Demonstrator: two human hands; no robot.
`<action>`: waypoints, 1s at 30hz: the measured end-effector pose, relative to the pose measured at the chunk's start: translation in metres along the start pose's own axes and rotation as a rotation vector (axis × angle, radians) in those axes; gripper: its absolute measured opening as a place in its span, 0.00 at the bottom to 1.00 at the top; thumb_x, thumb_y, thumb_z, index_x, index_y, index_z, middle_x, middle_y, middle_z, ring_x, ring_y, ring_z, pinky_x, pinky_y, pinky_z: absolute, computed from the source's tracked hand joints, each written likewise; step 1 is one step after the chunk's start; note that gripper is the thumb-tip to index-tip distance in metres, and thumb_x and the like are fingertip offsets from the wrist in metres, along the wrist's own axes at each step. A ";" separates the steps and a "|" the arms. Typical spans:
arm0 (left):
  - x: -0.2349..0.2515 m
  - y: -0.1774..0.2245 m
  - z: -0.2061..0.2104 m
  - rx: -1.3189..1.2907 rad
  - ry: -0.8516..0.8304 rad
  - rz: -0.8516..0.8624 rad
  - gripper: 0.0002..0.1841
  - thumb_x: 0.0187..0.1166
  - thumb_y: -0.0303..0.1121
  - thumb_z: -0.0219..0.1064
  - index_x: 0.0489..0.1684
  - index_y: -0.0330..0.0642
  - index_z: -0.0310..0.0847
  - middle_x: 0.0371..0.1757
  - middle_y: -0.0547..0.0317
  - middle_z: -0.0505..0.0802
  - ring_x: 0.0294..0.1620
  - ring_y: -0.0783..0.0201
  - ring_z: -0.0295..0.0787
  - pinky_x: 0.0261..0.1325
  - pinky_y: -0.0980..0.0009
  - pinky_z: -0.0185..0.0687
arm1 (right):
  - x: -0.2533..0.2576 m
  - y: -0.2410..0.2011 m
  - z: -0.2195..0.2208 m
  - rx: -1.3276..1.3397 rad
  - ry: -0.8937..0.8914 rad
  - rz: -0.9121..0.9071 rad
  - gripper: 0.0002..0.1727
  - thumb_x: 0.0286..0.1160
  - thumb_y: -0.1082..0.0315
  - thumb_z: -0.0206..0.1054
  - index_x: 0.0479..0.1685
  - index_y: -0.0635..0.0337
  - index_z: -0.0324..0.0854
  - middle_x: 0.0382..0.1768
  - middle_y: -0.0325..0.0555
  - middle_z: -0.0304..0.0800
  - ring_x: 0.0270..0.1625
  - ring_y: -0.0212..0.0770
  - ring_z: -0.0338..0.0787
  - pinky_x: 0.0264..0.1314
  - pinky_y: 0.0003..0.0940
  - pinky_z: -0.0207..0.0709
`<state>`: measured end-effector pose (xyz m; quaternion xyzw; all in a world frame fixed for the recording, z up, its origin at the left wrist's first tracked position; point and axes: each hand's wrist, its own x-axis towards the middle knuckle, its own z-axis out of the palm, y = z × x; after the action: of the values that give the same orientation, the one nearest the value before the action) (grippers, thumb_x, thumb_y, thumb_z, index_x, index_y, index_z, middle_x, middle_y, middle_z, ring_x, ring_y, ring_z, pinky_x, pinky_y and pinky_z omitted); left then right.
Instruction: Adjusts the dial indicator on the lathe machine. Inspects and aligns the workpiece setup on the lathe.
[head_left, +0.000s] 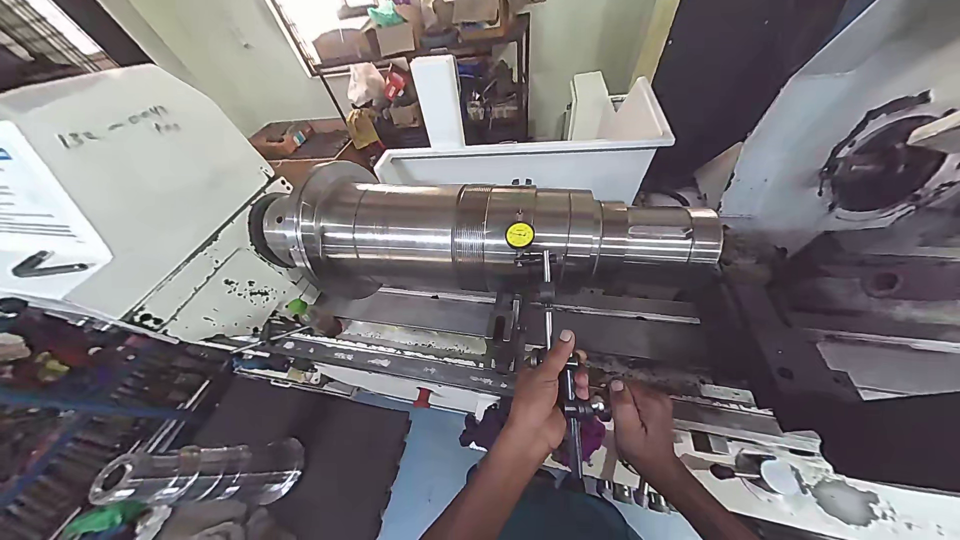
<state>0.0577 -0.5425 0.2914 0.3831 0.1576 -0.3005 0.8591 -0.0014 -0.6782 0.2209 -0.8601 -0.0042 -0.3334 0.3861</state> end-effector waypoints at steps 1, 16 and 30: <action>0.000 0.000 0.000 0.003 0.001 -0.001 0.17 0.91 0.42 0.58 0.43 0.34 0.80 0.23 0.58 0.84 0.18 0.69 0.81 0.24 0.75 0.83 | 0.000 -0.005 -0.001 -0.012 -0.017 0.054 0.31 0.87 0.55 0.44 0.09 0.58 0.71 0.08 0.39 0.70 0.14 0.27 0.74 0.18 0.27 0.65; 0.000 0.002 0.001 0.022 0.007 0.012 0.16 0.90 0.41 0.60 0.43 0.34 0.81 0.22 0.58 0.85 0.17 0.69 0.81 0.23 0.76 0.83 | -0.003 0.019 -0.008 0.019 -0.093 -0.183 0.40 0.93 0.37 0.34 0.39 0.62 0.82 0.31 0.49 0.86 0.35 0.34 0.88 0.36 0.29 0.82; -0.001 -0.005 0.007 0.011 0.066 0.088 0.14 0.88 0.37 0.63 0.40 0.32 0.81 0.20 0.58 0.83 0.13 0.71 0.77 0.18 0.78 0.78 | 0.001 -0.017 -0.004 0.114 -0.071 0.362 0.23 0.76 0.58 0.48 0.10 0.49 0.72 0.11 0.28 0.70 0.18 0.22 0.74 0.22 0.27 0.68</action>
<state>0.0540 -0.5506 0.2937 0.4039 0.1674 -0.2505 0.8637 -0.0071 -0.6689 0.2347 -0.8348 0.1182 -0.2269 0.4875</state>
